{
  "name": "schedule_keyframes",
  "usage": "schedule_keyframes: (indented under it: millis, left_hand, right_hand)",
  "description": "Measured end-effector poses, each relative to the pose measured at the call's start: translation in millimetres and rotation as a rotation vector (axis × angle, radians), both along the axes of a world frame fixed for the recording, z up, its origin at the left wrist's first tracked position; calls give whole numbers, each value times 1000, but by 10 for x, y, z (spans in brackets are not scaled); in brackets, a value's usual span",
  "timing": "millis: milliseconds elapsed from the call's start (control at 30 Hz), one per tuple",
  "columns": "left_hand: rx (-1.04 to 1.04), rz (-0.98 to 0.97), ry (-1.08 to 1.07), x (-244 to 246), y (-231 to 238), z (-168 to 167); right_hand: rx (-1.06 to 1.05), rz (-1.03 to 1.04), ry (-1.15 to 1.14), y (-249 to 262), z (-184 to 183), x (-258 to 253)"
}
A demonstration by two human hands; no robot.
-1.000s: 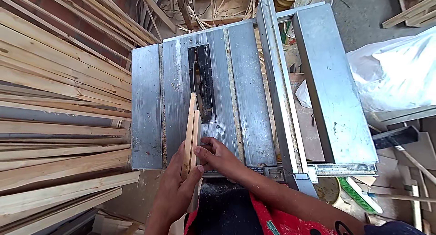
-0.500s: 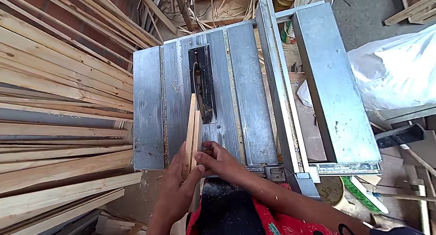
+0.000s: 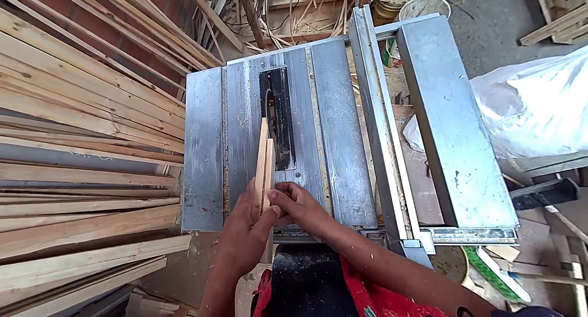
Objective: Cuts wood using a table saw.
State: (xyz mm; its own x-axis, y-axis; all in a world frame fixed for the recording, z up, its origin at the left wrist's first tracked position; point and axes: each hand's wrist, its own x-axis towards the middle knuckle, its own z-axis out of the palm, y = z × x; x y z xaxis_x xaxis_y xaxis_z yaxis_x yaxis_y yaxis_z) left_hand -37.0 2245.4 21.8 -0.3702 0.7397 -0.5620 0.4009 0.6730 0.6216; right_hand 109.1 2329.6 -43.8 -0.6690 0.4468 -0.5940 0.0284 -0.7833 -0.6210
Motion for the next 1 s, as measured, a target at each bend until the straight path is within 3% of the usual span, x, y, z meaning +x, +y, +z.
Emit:
schedule_keyframes:
  millis: [133, 400, 1000]
  left_hand:
    - [39, -6, -30, 6, -118, -133]
    - [95, -35, -53, 84, -294, -76]
    - [-7, -29, 30, 29, 40, -121]
  right_hand:
    - [-10, 48, 14, -64, -51, 15]
    - [-22, 116, 26, -194, -127, 75]
    - [-21, 15, 7, 18, -79, 29]
